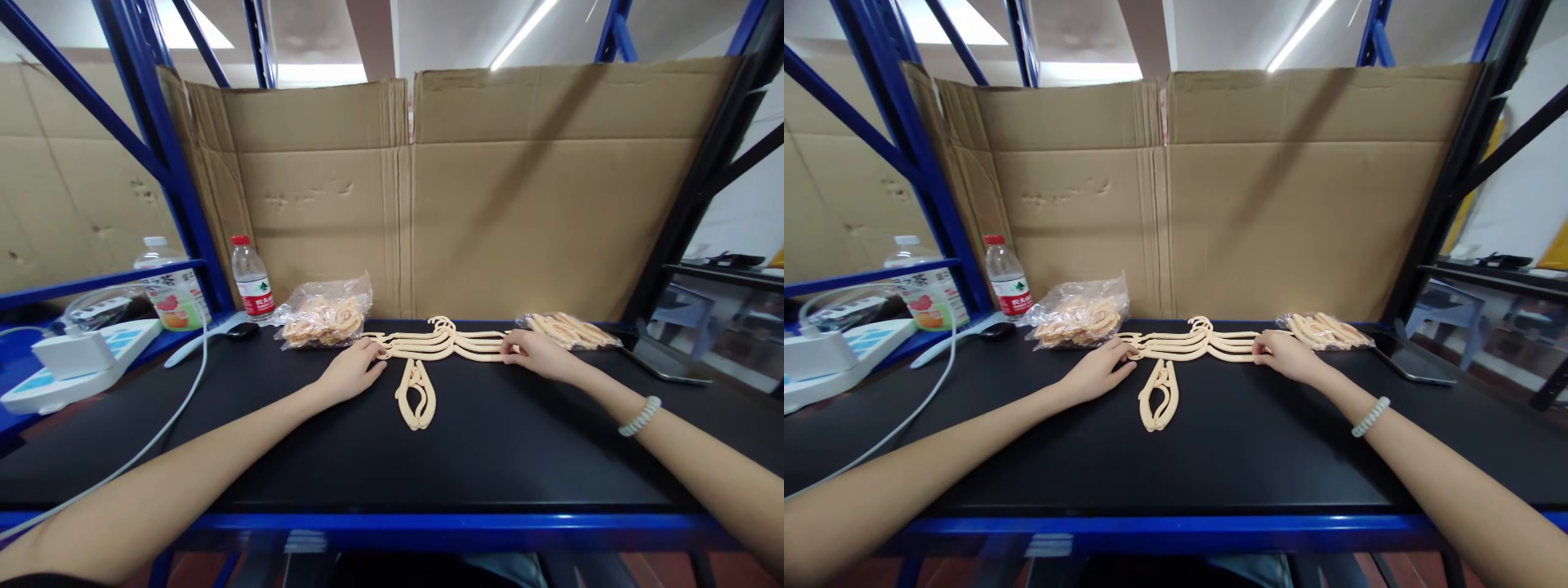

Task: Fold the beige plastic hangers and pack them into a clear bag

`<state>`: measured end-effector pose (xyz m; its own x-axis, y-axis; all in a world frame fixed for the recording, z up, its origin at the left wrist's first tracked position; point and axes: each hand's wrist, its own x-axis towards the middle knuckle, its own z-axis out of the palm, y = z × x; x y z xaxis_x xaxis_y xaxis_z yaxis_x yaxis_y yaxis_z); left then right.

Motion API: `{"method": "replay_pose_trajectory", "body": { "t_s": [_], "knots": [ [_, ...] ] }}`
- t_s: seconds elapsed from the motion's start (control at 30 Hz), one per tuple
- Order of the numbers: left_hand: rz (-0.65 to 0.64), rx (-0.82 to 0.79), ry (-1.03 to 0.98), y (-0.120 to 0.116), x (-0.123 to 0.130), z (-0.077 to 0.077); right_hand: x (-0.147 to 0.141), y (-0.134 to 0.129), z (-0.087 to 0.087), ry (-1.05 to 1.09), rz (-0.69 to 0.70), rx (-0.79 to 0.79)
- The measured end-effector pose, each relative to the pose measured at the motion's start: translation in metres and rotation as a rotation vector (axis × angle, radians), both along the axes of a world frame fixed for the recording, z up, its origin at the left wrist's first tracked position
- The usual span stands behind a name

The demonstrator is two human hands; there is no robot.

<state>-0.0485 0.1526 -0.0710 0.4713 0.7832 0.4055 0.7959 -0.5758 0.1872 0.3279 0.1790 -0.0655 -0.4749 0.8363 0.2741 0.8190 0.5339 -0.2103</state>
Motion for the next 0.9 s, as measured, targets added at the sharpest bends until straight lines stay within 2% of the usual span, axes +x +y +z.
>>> {"method": "replay_pose_trajectory", "body": {
  "t_s": [0.2, 0.43, 0.57, 0.7, 0.9],
  "knots": [
    [-0.002, 0.002, -0.042, -0.001, 0.002, 0.001, -0.002, -0.008, 0.01, -0.001, -0.093, 0.04],
    [0.018, 0.016, -0.135, -0.01, 0.003, 0.01, 0.001, -0.019, 0.028, 0.045, -0.144, 0.198],
    [-0.028, 0.135, -0.268, -0.02, 0.007, 0.02, -0.001, -0.026, 0.034, 0.09, -0.178, 0.274],
    [-0.065, 0.237, -0.329, -0.027, 0.01, 0.023, -0.011, -0.032, 0.034, 0.126, -0.138, 0.311],
    [-0.07, 0.13, -0.347, -0.029, 0.014, 0.018, -0.029, -0.04, 0.025, 0.086, -0.079, 0.441]
  ]
}}
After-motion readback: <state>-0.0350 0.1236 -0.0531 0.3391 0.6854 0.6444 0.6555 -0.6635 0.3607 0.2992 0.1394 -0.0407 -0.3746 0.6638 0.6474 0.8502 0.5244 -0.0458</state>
